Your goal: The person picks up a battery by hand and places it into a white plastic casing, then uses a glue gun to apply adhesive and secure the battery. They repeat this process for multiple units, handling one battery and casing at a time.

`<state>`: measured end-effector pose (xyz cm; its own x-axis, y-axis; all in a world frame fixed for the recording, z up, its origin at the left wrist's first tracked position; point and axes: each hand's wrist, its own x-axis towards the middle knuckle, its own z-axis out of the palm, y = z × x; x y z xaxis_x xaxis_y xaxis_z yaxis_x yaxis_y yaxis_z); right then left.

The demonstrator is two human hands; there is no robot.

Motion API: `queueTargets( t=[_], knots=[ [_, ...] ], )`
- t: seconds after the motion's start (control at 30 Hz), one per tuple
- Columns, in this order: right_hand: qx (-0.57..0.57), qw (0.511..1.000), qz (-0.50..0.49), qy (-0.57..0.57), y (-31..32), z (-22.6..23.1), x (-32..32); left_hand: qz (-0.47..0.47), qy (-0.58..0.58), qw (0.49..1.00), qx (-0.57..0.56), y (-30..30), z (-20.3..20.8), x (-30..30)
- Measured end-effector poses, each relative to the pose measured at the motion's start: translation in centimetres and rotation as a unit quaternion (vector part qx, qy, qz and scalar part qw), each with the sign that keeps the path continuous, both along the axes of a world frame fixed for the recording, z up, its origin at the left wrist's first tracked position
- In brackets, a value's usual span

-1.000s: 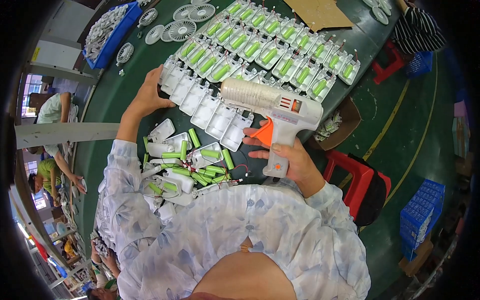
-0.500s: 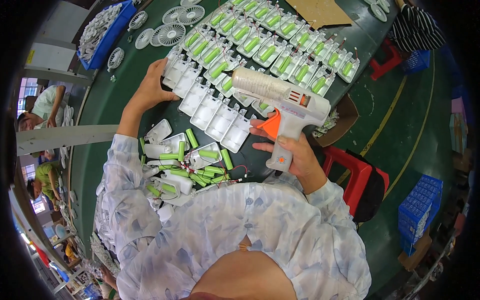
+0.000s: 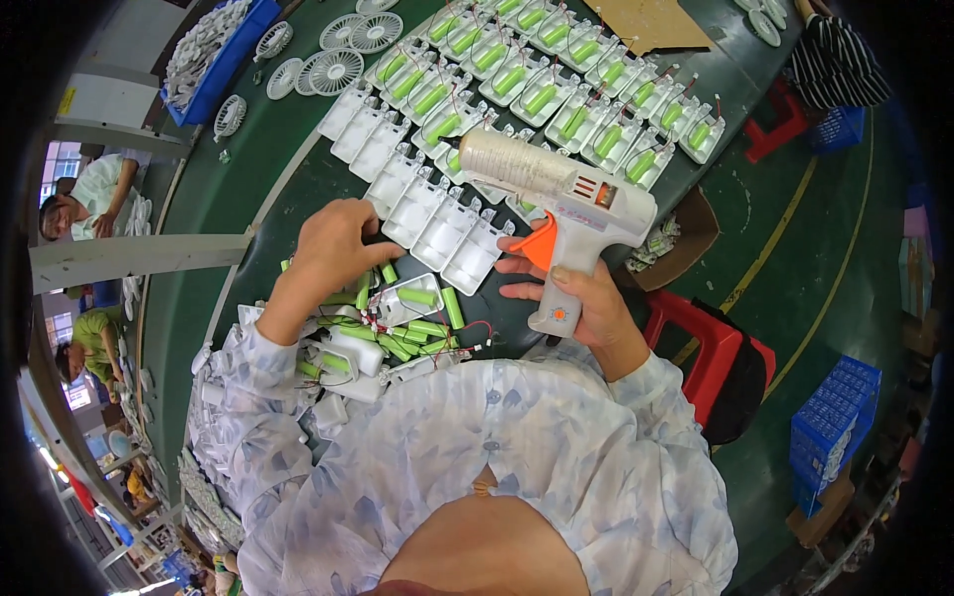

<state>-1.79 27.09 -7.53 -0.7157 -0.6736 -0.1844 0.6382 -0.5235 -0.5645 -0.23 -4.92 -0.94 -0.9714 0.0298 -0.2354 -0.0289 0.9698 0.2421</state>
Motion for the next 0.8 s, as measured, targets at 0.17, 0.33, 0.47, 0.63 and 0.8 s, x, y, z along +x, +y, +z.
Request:
queueTargets(
  t=[0.17,0.33,0.47,0.63,0.8],
  knots=[
    [-0.007,1.0,0.004,0.005,-0.5,-0.2,0.0,-0.021,0.065,0.997,0.028,-0.5,-0.9,-1.4],
    [-0.015,1.0,0.0,0.004,-0.3,-0.4,-0.1,-0.031,0.067,0.996,0.046,-0.8,-0.7,-1.3],
    [-0.01,1.0,-0.007,0.009,0.0,-0.5,-0.2,-0.061,0.014,0.988,0.144,2.6,1.2,0.3],
    [-0.009,1.0,-0.022,0.011,0.3,-0.1,-0.2,-0.196,0.079,0.973,0.088,6.2,0.3,2.2],
    [-0.007,0.999,-0.028,0.016,0.6,0.0,-0.2,-0.156,0.124,0.977,0.073,6.8,-0.9,1.8]
  ],
)
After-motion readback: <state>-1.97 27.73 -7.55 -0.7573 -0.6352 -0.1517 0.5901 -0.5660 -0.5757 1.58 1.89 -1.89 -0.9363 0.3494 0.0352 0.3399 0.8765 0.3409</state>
